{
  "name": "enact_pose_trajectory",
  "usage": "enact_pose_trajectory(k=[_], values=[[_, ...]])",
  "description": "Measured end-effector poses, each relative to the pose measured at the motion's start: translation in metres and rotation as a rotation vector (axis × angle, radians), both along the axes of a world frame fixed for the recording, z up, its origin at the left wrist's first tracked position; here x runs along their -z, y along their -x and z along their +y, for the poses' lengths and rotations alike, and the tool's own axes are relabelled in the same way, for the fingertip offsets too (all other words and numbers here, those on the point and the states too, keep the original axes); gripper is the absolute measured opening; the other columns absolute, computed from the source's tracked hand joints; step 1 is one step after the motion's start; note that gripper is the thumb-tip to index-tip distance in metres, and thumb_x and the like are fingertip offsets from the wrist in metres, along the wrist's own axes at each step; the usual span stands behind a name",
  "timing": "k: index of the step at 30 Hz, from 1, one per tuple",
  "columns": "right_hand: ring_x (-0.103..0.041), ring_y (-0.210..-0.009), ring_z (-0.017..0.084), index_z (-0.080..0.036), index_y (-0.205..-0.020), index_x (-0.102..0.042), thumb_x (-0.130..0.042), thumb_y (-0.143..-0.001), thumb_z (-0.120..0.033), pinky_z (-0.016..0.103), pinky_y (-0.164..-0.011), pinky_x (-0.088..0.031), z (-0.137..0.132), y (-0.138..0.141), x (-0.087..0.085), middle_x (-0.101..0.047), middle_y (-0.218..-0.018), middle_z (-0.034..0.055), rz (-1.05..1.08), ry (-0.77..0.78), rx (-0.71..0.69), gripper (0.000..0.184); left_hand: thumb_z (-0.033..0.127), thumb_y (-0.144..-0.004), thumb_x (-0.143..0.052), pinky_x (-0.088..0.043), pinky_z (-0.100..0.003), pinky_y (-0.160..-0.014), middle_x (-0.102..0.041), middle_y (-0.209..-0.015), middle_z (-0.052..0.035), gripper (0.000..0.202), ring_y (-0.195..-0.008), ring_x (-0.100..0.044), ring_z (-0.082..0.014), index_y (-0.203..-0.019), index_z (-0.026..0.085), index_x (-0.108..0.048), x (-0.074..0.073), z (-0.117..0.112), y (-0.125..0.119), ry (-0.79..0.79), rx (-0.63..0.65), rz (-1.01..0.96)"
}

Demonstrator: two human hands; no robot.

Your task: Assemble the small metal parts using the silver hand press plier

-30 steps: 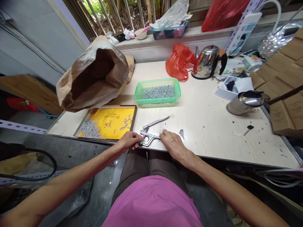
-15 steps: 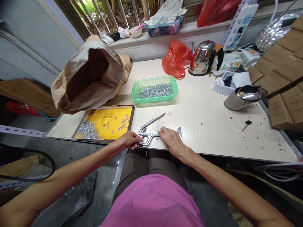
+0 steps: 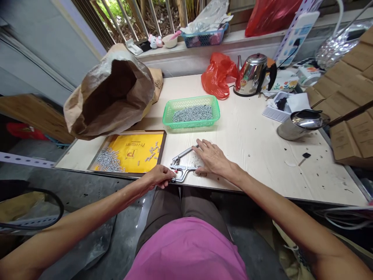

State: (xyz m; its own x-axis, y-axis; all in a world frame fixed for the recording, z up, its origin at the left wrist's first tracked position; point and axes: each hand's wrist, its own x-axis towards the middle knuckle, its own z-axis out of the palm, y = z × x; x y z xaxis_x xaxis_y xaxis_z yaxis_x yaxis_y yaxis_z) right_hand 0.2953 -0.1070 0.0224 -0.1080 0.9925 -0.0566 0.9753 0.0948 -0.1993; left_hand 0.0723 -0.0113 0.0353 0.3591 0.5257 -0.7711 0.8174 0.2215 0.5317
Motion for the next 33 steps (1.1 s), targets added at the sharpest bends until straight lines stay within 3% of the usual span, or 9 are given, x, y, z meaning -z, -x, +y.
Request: enact_pose_trajectory(k=[3,6,19,21,22,25,27,30,33], values=[[-0.022,-0.138,0.042,-0.014,-0.143,-0.037,-0.071,-0.061,-0.066,0.059,-0.105,-0.028,0.017,-0.011,0.003,-0.032,-0.149,0.0217,-0.025,0.113,-0.052,0.102,0.026,-0.081,-0.062,-0.033,-0.018,-0.038,-0.049,-0.037,0.0056,0.024,-0.030,-0.042,-0.0060,-0.062,0.014,-0.053,0.001,-0.001,0.000,-0.005,-0.008,-0.004],[-0.031,-0.133,0.042,-0.013,-0.142,-0.037,-0.070,-0.061,-0.066,0.063,-0.105,-0.024,0.024,-0.012,0.002,-0.038,-0.145,0.0223,-0.036,0.148,-0.076,0.103,0.025,-0.082,-0.060,-0.033,-0.018,-0.038,-0.049,-0.037,0.0055,0.024,-0.030,-0.042,-0.0063,-0.062,0.014,-0.052,0.003,-0.001,0.002,-0.004,-0.020,-0.013],[-0.051,-0.102,0.032,-0.011,-0.122,-0.054,-0.062,-0.074,-0.048,0.052,-0.097,-0.031,0.008,0.000,-0.003,-0.058,-0.113,0.0163,-0.126,0.095,-0.108,0.062,0.029,-0.080,-0.063,-0.037,-0.020,-0.043,-0.050,-0.040,0.0046,0.025,-0.034,-0.044,-0.0078,-0.062,0.014,-0.054,0.007,-0.001,0.004,-0.017,0.005,-0.004],[-0.051,-0.098,0.029,-0.012,-0.117,-0.056,-0.063,-0.074,-0.045,0.046,-0.094,-0.033,0.005,0.004,-0.002,-0.059,-0.108,0.0145,-0.125,0.081,-0.083,0.055,0.032,-0.082,-0.061,-0.040,-0.023,-0.047,-0.053,-0.044,0.0026,0.026,-0.040,-0.049,-0.0101,-0.063,0.014,-0.057,0.007,-0.005,0.007,-0.150,0.093,0.027],[-0.051,-0.096,0.029,-0.012,-0.115,-0.057,-0.063,-0.073,-0.043,0.043,-0.092,-0.034,0.004,0.006,-0.002,-0.059,-0.106,0.0137,-0.117,0.075,-0.072,0.052,0.032,-0.083,-0.059,-0.042,-0.024,-0.052,-0.056,-0.049,0.0006,0.026,-0.046,-0.054,-0.0120,-0.065,0.014,-0.059,0.006,-0.007,0.007,-0.289,0.159,0.034],[-0.051,-0.095,0.027,-0.013,-0.111,-0.059,-0.063,-0.074,-0.039,0.038,-0.089,-0.035,0.001,0.010,0.001,-0.060,-0.103,0.0124,-0.097,0.055,-0.055,0.045,0.033,-0.086,-0.057,-0.046,-0.029,-0.068,-0.066,-0.081,-0.0060,0.021,-0.078,-0.061,-0.0190,-0.081,0.015,-0.064,0.006,-0.017,0.002,-0.810,0.411,-0.041],[-0.051,-0.096,0.027,-0.013,-0.110,-0.059,-0.062,-0.076,-0.038,0.037,-0.087,-0.035,-0.001,0.010,0.004,-0.060,-0.103,0.0121,-0.097,0.040,-0.051,0.043,0.034,-0.085,-0.060,-0.047,-0.034,-0.080,-0.063,-0.104,-0.0090,0.024,-0.099,-0.057,-0.0234,-0.101,0.016,-0.062,0.007,-0.020,-0.011,-1.016,0.600,-0.127],[-0.051,-0.097,0.026,-0.013,-0.110,-0.059,-0.061,-0.078,-0.039,0.037,-0.086,-0.036,-0.004,0.010,0.007,-0.060,-0.104,0.0121,-0.113,0.030,-0.038,0.041,0.031,-0.080,-0.068,-0.045,-0.038,-0.091,-0.056,-0.123,-0.0126,0.048,-0.113,-0.048,-0.0270,-0.122,0.014,-0.051,0.009,-0.018,-0.037,-1.079,0.846,-0.185],[-0.051,-0.100,0.027,-0.012,-0.117,-0.056,-0.061,-0.081,-0.043,0.037,-0.085,-0.038,-0.008,0.010,0.003,-0.059,-0.109,0.0130,-0.124,0.044,-0.018,0.048,0.028,-0.079,-0.067,-0.045,-0.038,-0.092,-0.055,-0.121,-0.0137,0.053,-0.110,-0.049,-0.0265,-0.125,0.011,-0.046,0.012,-0.007,-0.055,-1.030,0.959,-0.156]])
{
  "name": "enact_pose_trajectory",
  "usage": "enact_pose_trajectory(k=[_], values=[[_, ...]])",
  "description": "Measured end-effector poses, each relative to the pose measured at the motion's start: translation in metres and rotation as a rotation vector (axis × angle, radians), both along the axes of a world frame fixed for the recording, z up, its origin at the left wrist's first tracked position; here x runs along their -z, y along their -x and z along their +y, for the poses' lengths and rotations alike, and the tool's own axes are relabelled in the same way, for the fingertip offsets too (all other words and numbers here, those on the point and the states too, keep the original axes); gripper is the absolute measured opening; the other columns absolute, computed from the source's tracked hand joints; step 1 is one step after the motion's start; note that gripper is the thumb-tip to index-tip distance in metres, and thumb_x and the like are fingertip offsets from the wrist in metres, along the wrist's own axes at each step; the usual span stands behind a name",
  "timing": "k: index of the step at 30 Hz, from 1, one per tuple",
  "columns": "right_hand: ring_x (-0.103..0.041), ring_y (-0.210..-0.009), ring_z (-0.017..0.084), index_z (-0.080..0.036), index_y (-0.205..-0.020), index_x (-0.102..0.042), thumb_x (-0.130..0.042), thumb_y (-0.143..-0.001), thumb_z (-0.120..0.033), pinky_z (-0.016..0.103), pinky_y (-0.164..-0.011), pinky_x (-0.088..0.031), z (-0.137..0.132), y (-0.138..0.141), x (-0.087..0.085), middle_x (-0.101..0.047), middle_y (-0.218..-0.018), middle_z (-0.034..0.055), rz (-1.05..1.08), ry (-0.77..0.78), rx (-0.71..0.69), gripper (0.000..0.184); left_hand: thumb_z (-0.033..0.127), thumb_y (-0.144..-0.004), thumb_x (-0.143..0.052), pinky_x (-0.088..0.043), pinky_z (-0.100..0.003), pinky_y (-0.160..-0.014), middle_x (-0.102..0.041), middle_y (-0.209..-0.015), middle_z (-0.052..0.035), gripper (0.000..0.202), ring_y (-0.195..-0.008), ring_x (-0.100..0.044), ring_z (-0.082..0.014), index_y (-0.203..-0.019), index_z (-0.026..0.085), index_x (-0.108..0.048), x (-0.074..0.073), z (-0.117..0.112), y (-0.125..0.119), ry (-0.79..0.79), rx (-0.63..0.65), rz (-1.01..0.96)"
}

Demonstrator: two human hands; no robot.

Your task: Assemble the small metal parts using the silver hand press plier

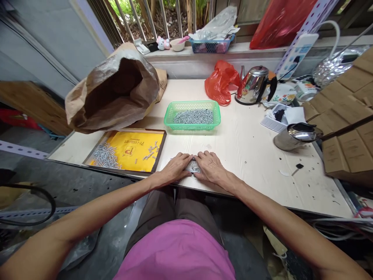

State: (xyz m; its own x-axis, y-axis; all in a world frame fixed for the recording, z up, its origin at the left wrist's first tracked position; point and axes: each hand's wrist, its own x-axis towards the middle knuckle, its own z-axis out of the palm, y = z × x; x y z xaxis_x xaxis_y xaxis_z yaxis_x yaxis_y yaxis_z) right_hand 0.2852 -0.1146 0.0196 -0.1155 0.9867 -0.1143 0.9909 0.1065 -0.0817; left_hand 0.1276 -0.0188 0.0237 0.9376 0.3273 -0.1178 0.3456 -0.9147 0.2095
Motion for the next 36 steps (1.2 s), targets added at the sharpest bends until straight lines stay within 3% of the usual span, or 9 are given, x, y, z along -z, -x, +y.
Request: enact_pose_trajectory(k=[3,7,13,17,20,23,28,31,36], values=[[-0.052,-0.102,0.028,-0.012,-0.123,-0.052,-0.064,-0.081,-0.045,0.037,-0.083,-0.040,-0.004,0.002,-0.009,-0.058,-0.114,0.0146,-0.012,0.035,0.047,0.055,0.033,-0.080,-0.067,-0.045,-0.038,-0.089,-0.056,-0.115,-0.0135,0.051,-0.105,-0.050,-0.0263,-0.122,0.011,-0.049,0.001,0.010,-0.005,-0.010,0.052,0.038],[-0.054,-0.097,0.026,-0.012,-0.109,-0.059,-0.058,-0.088,-0.037,0.035,-0.079,-0.042,-0.009,0.009,-0.017,-0.060,-0.107,0.0155,-0.016,0.079,0.074,0.033,0.033,-0.084,-0.061,-0.045,-0.035,-0.084,-0.058,-0.106,-0.0109,0.032,-0.100,-0.051,-0.0243,-0.109,0.013,-0.057,0.002,0.012,-0.003,-0.012,0.135,0.030],[-0.057,-0.088,0.021,-0.017,-0.093,-0.061,-0.044,-0.095,-0.025,0.031,-0.072,-0.040,-0.019,0.021,0.001,-0.062,-0.092,0.0091,0.039,0.029,0.101,0.018,0.025,-0.089,-0.055,-0.045,-0.032,-0.079,-0.061,-0.095,-0.0083,0.012,-0.094,-0.053,-0.0217,-0.090,0.015,-0.062,0.004,0.007,-0.002,0.047,0.166,0.013],[-0.056,-0.090,0.021,-0.017,-0.098,-0.062,-0.050,-0.093,-0.035,0.031,-0.077,-0.041,-0.024,0.013,0.004,-0.061,-0.096,0.0089,0.063,-0.038,0.102,0.022,0.025,-0.088,-0.057,-0.047,-0.034,-0.084,-0.062,-0.100,-0.0086,0.017,-0.098,-0.055,-0.0223,-0.102,0.015,-0.060,0.008,0.005,0.004,0.017,0.153,-0.012],[-0.056,-0.090,0.021,-0.017,-0.102,-0.062,-0.051,-0.091,-0.047,0.030,-0.078,-0.041,-0.020,0.000,-0.001,-0.061,-0.097,0.0094,0.109,-0.008,0.041,0.034,0.021,-0.088,-0.056,-0.044,-0.038,-0.097,-0.058,-0.121,-0.0148,0.032,-0.115,-0.051,-0.0254,-0.118,0.011,-0.054,0.017,-0.006,0.016,-0.009,0.118,-0.136],[-0.057,-0.088,0.019,-0.017,-0.102,-0.063,-0.042,-0.096,-0.037,0.029,-0.077,-0.040,-0.008,-0.016,0.000,-0.062,-0.093,0.0089,0.129,0.021,0.028,0.030,0.010,-0.091,-0.045,-0.037,-0.041,-0.107,-0.046,-0.139,-0.0174,0.033,-0.133,-0.039,-0.0260,-0.123,0.012,-0.051,0.029,-0.027,0.029,0.003,0.105,-0.261],[-0.055,-0.090,0.021,-0.017,-0.093,-0.064,-0.044,-0.093,-0.025,0.031,-0.077,-0.037,0.019,-0.035,0.008,-0.063,-0.093,0.0083,0.068,-0.037,0.083,0.023,0.015,-0.095,-0.037,-0.035,-0.044,-0.110,-0.062,-0.118,-0.0112,0.026,-0.125,-0.049,-0.0221,-0.115,0.015,-0.055,0.040,-0.059,0.035,0.110,0.073,-0.370],[-0.054,-0.090,0.021,-0.017,-0.096,-0.066,-0.046,-0.092,-0.024,0.032,-0.074,-0.036,0.032,-0.026,0.001,-0.063,-0.094,0.0087,0.032,-0.027,0.097,0.022,0.022,-0.097,-0.038,-0.033,-0.046,-0.111,-0.063,-0.116,-0.0123,0.027,-0.123,-0.051,-0.0230,-0.116,0.013,-0.054,0.042,-0.063,0.033,0.122,0.043,-0.421],[-0.048,-0.089,0.021,-0.024,-0.093,-0.068,-0.048,-0.092,-0.027,0.031,-0.073,-0.035,0.043,0.038,-0.015,-0.059,-0.095,0.0070,0.118,-0.013,-0.282,0.021,0.031,-0.094,-0.048,-0.040,-0.041,-0.105,-0.059,-0.124,-0.0139,0.035,-0.124,-0.050,-0.0250,-0.124,0.014,-0.052,0.038,-0.072,0.045,0.147,0.126,-0.484]])
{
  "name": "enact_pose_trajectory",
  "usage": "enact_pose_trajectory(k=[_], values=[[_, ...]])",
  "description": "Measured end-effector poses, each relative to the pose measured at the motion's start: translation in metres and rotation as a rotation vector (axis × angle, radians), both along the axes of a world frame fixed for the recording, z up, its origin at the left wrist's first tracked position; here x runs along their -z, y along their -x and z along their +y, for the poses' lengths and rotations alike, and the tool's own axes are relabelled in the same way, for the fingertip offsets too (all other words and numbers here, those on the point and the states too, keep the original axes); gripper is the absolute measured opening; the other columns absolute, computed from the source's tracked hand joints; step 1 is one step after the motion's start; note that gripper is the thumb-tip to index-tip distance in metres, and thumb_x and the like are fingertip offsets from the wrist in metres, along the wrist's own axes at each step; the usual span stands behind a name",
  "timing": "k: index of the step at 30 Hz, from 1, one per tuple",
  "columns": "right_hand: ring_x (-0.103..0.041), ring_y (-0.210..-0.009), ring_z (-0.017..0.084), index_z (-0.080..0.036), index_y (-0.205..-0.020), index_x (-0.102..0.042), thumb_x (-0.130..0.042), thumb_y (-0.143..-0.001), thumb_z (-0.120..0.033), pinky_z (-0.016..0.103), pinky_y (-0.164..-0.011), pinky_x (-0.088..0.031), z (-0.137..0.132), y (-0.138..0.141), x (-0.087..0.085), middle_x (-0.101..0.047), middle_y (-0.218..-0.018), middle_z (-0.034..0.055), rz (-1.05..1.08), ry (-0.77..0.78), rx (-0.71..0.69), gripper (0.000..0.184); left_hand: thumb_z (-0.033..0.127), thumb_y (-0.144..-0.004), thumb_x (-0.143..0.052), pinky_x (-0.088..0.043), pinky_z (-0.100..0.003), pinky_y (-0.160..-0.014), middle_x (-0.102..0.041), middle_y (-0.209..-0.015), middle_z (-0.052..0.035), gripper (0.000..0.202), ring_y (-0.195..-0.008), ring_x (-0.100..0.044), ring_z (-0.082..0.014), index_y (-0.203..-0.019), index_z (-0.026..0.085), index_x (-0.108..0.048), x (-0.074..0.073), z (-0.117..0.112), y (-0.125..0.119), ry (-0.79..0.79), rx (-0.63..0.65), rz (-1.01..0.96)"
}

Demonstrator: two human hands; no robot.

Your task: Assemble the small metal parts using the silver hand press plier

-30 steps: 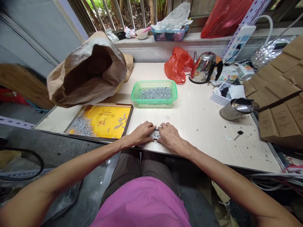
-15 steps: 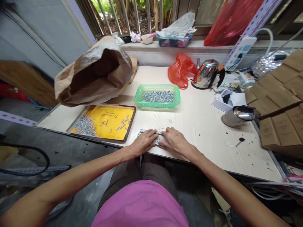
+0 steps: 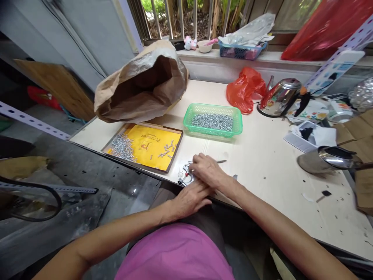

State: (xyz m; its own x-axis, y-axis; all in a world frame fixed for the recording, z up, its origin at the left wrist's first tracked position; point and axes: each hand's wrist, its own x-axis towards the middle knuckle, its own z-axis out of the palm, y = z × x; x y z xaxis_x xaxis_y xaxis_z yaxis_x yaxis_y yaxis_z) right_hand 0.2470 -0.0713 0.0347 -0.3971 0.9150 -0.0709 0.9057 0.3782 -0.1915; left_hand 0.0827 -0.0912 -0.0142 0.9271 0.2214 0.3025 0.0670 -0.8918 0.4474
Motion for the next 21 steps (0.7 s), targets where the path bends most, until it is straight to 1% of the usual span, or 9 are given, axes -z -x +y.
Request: enact_pose_trajectory(k=[2,4,6,9,10,12,14,18,21], values=[[-0.047,-0.089,0.021,-0.023,-0.086,-0.067,-0.050,-0.089,-0.023,0.032,-0.073,-0.034,0.001,0.023,-0.001,-0.057,-0.094,0.0067,0.015,0.022,-0.134,0.017,0.031,-0.094,-0.048,-0.046,-0.035,-0.096,-0.065,-0.109,-0.0110,0.030,-0.110,-0.058,-0.0216,-0.118,0.016,-0.057,-0.008,-0.006,0.016,-0.011,0.076,-0.019],[-0.047,-0.091,0.021,-0.020,-0.084,-0.064,-0.052,-0.085,-0.019,0.033,-0.076,-0.034,0.001,0.036,0.004,-0.056,-0.096,0.0073,0.018,0.024,-0.200,0.012,0.028,-0.095,-0.046,-0.048,-0.031,-0.087,-0.067,-0.092,-0.0075,0.023,-0.094,-0.061,-0.0179,-0.107,0.017,-0.062,-0.020,-0.003,0.039,-0.044,0.053,-0.023],[-0.048,-0.090,0.020,-0.019,-0.083,-0.061,-0.051,-0.085,-0.018,0.034,-0.076,-0.035,0.003,0.040,0.011,-0.056,-0.096,0.0076,0.041,0.032,-0.227,0.010,0.026,-0.095,-0.044,-0.047,-0.030,-0.080,-0.066,-0.083,-0.0065,0.023,-0.084,-0.060,-0.0170,-0.095,0.018,-0.065,-0.035,0.016,0.064,-0.091,-0.151,0.014],[-0.052,-0.080,0.017,-0.018,-0.084,-0.060,-0.043,-0.091,-0.021,0.031,-0.073,-0.038,0.010,0.040,0.018,-0.059,-0.087,0.0065,0.161,0.021,-0.160,0.019,0.025,-0.095,-0.042,-0.045,-0.033,-0.078,-0.065,-0.084,-0.0094,0.026,-0.085,-0.057,-0.0203,-0.088,0.016,-0.065,-0.054,0.068,0.097,-0.141,-0.652,0.162],[-0.053,-0.078,0.016,-0.018,-0.087,-0.060,-0.040,-0.093,-0.022,0.030,-0.072,-0.040,0.014,0.039,0.016,-0.060,-0.086,0.0062,0.236,-0.014,-0.106,0.021,0.025,-0.094,-0.045,-0.045,-0.034,-0.080,-0.066,-0.086,-0.0107,0.025,-0.088,-0.057,-0.0220,-0.088,0.015,-0.066,-0.058,0.087,0.106,-0.137,-0.767,0.236],[-0.055,-0.077,0.015,-0.018,-0.092,-0.060,-0.038,-0.094,-0.024,0.029,-0.072,-0.043,0.026,0.031,0.002,-0.062,-0.087,0.0058,0.396,-0.146,0.036,0.023,0.025,-0.091,-0.050,-0.045,-0.035,-0.083,-0.066,-0.091,-0.0126,0.021,-0.093,-0.058,-0.0246,-0.088,0.013,-0.067,-0.059,0.120,0.116,-0.100,-0.887,0.387],[-0.056,-0.077,0.016,-0.019,-0.093,-0.060,-0.038,-0.094,-0.026,0.030,-0.074,-0.044,0.043,0.017,-0.021,-0.062,-0.087,0.0059,0.480,-0.339,0.210,0.023,0.026,-0.088,-0.054,-0.045,-0.035,-0.084,-0.067,-0.093,-0.0136,0.019,-0.096,-0.058,-0.0260,-0.086,0.013,-0.068,-0.058,0.140,0.118,-0.060,-0.907,0.511],[-0.057,-0.086,0.021,-0.018,-0.102,-0.061,-0.042,-0.090,-0.026,0.036,-0.076,-0.045,0.077,-0.030,-0.068,-0.061,-0.095,0.0097,0.326,-0.589,0.491,0.024,0.026,-0.084,-0.057,-0.044,-0.031,-0.080,-0.070,-0.092,-0.0127,0.017,-0.097,-0.061,-0.0262,-0.081,0.015,-0.070,-0.055,0.155,0.111,0.014,-0.938,0.619],[-0.057,-0.092,0.025,-0.016,-0.119,-0.056,-0.044,-0.089,-0.027,0.037,-0.074,-0.045,0.078,-0.055,-0.078,-0.058,-0.110,0.0138,0.185,-0.585,0.599,0.034,0.020,-0.084,-0.054,-0.044,-0.028,-0.077,-0.071,-0.090,-0.0107,0.017,-0.092,-0.064,-0.0237,-0.079,0.016,-0.070,-0.056,0.162,0.111,0.060,-0.931,0.649]])
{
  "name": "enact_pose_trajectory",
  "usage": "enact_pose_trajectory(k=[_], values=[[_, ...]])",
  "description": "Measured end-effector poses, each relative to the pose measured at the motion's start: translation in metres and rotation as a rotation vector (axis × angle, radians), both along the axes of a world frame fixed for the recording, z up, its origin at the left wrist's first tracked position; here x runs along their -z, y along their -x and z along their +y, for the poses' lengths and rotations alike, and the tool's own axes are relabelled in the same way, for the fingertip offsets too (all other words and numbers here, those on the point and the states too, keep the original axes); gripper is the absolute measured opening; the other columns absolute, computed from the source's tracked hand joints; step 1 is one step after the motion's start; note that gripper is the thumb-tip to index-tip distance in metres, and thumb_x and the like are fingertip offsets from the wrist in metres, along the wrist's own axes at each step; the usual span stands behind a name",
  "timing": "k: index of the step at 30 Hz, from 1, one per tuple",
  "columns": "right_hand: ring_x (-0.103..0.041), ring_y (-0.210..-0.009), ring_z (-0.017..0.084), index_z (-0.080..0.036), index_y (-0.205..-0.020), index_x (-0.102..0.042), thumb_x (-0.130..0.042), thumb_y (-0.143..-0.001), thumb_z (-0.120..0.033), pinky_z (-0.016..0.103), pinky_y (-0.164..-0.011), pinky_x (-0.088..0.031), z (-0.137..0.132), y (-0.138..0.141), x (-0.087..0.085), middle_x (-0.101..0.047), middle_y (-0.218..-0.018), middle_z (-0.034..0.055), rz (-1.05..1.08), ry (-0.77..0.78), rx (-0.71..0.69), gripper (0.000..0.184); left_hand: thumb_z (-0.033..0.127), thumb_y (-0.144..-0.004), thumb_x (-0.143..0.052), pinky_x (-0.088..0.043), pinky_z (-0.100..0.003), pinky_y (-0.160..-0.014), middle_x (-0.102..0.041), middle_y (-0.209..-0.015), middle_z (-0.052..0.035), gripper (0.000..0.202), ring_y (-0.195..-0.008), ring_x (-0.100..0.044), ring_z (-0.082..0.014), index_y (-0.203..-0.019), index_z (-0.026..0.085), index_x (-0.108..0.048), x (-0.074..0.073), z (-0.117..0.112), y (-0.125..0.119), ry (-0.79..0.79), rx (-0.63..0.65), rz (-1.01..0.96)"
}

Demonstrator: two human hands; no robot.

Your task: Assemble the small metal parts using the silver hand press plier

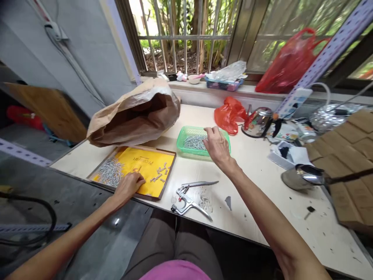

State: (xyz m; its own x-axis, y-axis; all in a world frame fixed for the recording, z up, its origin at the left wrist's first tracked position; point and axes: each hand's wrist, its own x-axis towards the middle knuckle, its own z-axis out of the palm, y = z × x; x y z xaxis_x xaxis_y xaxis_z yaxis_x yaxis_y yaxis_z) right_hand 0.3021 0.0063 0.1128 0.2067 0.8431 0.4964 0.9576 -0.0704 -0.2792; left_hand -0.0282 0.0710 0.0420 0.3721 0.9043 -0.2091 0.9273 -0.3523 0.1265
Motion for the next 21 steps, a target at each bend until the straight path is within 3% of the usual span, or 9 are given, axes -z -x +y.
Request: enact_pose_trajectory(k=[3,6,10,12,14,21], values=[[-0.058,-0.090,0.021,-0.018,-0.111,-0.059,-0.040,-0.094,-0.029,0.034,-0.077,-0.045,-0.031,0.004,0.018,-0.060,-0.105,0.0105,0.023,0.136,-0.110,0.028,0.019,-0.084,-0.051,-0.044,-0.026,-0.076,-0.072,-0.089,-0.0109,0.020,-0.091,-0.065,-0.0233,-0.077,0.016,-0.070,-0.003,0.002,0.001,-0.004,0.024,-0.016],[-0.059,-0.084,0.017,-0.019,-0.098,-0.063,-0.039,-0.096,-0.031,0.030,-0.075,-0.045,-0.080,0.027,0.045,-0.062,-0.096,0.0066,0.064,0.399,-0.298,0.027,0.025,-0.084,-0.054,-0.045,-0.025,-0.075,-0.072,-0.091,-0.0084,0.018,-0.089,-0.066,-0.0215,-0.083,0.017,-0.070,-0.008,-0.012,-0.011,0.016,0.019,-0.232],[-0.060,-0.080,0.016,-0.019,-0.101,-0.062,-0.049,-0.093,-0.034,0.027,-0.067,-0.043,-0.131,0.054,0.067,-0.060,-0.101,0.0071,0.060,0.719,-0.357,0.021,0.032,-0.080,-0.060,-0.046,-0.021,-0.056,-0.069,-0.074,-0.0028,0.020,-0.062,-0.062,-0.0133,-0.086,0.016,-0.068,-0.012,-0.047,-0.051,0.402,-0.076,-0.634],[-0.060,-0.080,0.017,-0.018,-0.098,-0.060,-0.050,-0.092,-0.031,0.027,-0.065,-0.042,-0.143,0.059,0.073,-0.059,-0.102,0.0072,0.023,0.766,-0.334,0.017,0.031,-0.079,-0.061,-0.043,-0.019,-0.047,-0.063,-0.061,0.0006,0.019,-0.048,-0.055,-0.0095,-0.084,0.014,-0.067,-0.009,-0.065,-0.071,0.599,-0.116,-0.715],[-0.059,-0.082,0.017,-0.018,-0.097,-0.058,-0.048,-0.093,-0.026,0.027,-0.066,-0.041,-0.147,0.060,0.078,-0.059,-0.102,0.0070,-0.005,0.761,-0.318,0.014,0.030,-0.078,-0.062,-0.039,-0.018,-0.042,-0.057,-0.053,0.0032,0.018,-0.042,-0.049,-0.0070,-0.081,0.013,-0.066,-0.003,-0.077,-0.085,0.686,-0.144,-0.725],[-0.059,-0.084,0.017,-0.018,-0.095,-0.056,-0.040,-0.096,-0.022,0.026,-0.064,-0.039,-0.143,0.051,0.090,-0.059,-0.098,0.0061,-0.020,0.743,-0.250,0.016,0.032,-0.079,-0.064,-0.033,-0.016,-0.037,-0.052,-0.042,0.0052,0.020,-0.035,-0.043,-0.0057,-0.077,0.012,-0.065,0.019,-0.089,-0.093,0.688,-0.175,-0.585]])
